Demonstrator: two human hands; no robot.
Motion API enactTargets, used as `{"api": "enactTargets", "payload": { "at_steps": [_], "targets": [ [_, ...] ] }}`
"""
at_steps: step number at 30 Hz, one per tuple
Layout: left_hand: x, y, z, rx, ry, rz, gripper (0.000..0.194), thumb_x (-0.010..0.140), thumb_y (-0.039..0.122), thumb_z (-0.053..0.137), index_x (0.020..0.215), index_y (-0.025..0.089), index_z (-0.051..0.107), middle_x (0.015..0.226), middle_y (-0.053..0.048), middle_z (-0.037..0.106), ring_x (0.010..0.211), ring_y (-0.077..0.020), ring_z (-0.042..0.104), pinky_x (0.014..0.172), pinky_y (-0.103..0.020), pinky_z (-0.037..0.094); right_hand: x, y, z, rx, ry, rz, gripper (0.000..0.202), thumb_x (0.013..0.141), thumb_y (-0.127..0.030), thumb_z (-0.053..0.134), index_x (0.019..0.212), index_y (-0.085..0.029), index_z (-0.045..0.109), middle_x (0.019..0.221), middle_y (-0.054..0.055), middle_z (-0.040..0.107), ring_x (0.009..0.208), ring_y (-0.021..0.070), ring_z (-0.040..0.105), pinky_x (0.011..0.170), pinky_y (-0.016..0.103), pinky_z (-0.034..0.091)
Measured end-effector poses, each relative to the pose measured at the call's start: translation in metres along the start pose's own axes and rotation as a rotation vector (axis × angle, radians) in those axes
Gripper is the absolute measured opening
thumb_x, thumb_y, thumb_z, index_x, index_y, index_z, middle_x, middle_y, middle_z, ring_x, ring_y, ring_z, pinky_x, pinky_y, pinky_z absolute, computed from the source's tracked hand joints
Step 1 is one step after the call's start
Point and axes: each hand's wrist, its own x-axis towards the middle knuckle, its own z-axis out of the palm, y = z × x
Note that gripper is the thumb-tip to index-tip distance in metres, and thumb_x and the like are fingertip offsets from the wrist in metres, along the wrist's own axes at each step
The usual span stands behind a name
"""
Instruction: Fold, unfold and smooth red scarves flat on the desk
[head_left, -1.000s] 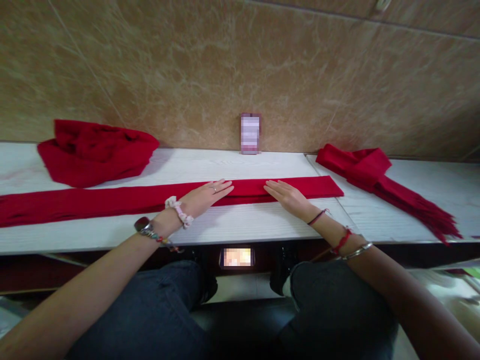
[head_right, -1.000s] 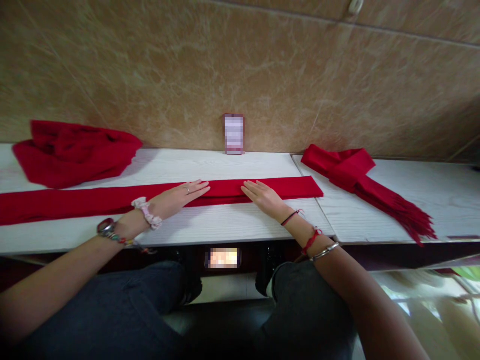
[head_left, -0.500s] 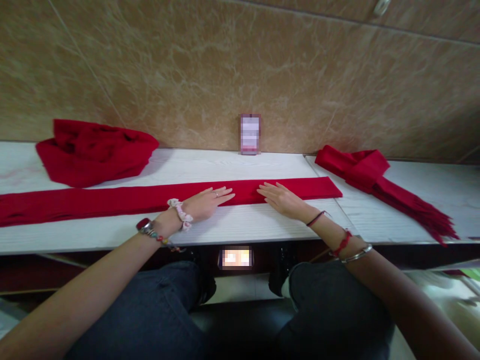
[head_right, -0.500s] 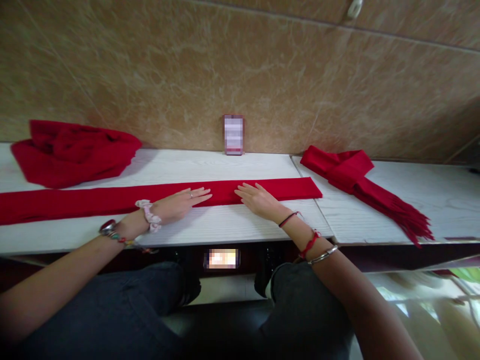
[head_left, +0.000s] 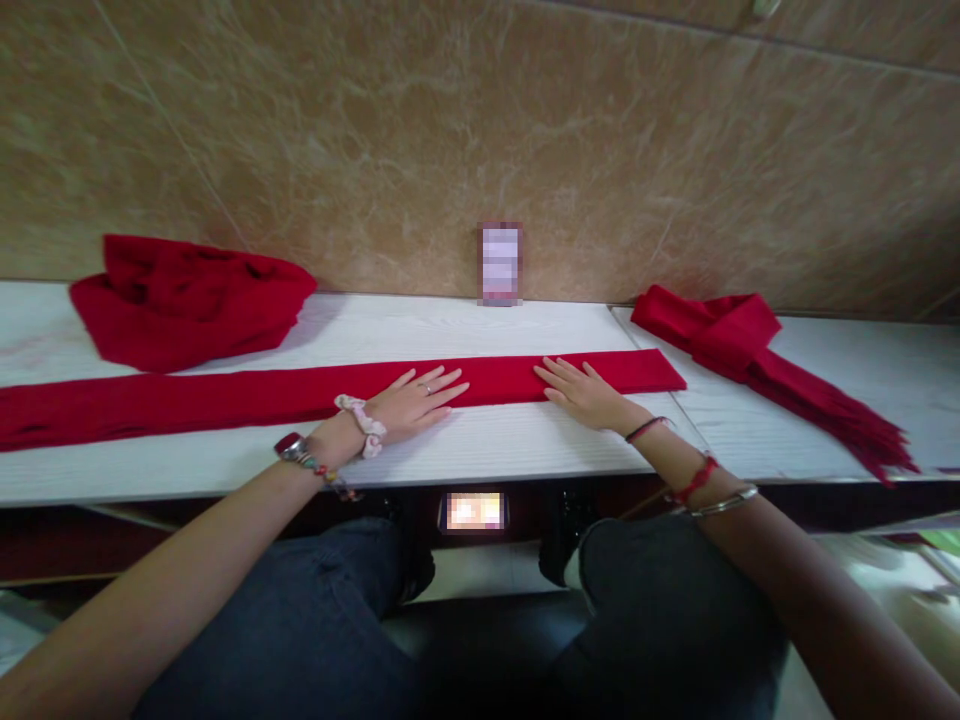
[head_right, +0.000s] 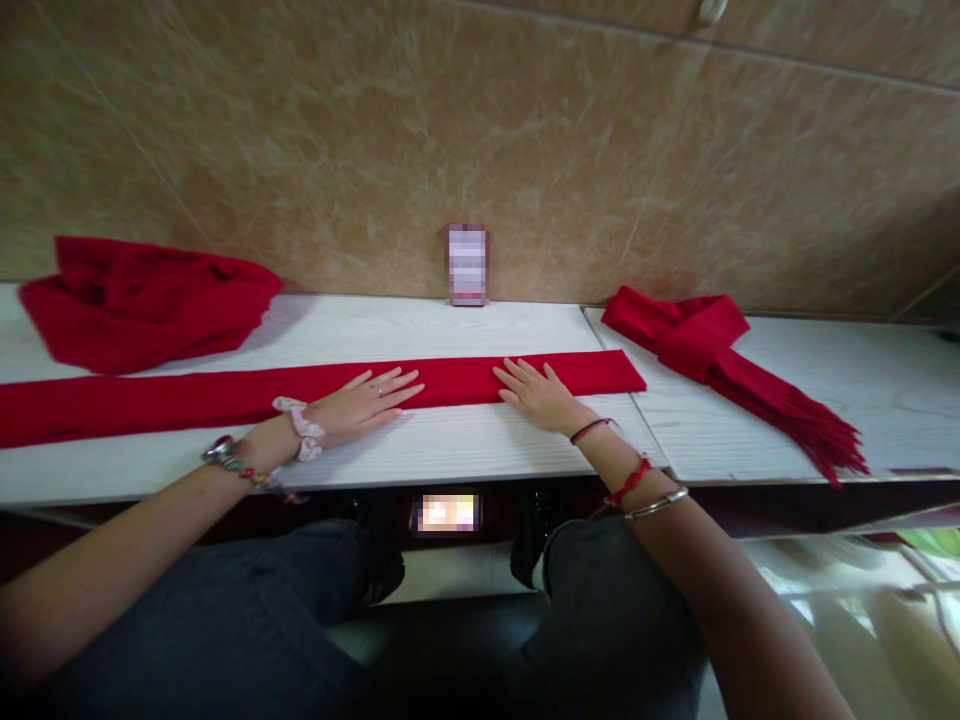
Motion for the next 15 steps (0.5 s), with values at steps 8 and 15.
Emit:
{"api": "enactTargets", "payload": {
  "at_steps": [8, 15],
  "targets": [
    [-0.006, 0.001, 0.0, 0.014, 0.077, -0.016, 0.047, 0.096, 0.04, 0.019, 0.14, 0.027, 0.028, 0.148, -0.002, 0.023, 0.136, -0.0208, 0.018, 0.108, -0.044, 0.016, -0.046, 0.06, 0.007, -0.034, 0.047, 0.33, 0.049, 0.093, -0.029, 0.022, 0.135, -0.012, 0.039, 0.142, 0.016, 0.036, 0.131, 0.0302, 0.032, 0.097, 0.057, 0.035],
    [0.029, 0.03, -0.013, 0.043, 0.179, 0.028, 0.047, 0.096, 0.041, 0.024, 0.14, 0.025, 0.03, 0.149, -0.004, 0.023, 0.136, -0.0219, 0.018, 0.108, -0.045, 0.017, 0.0, 0.011, -0.009, 0.018, 0.13, 0.165, 0.048, 0.093, -0.03, 0.026, 0.136, -0.012, 0.037, 0.144, 0.016, 0.033, 0.132, 0.0307, 0.028, 0.101, 0.054, 0.032]
  ]
}}
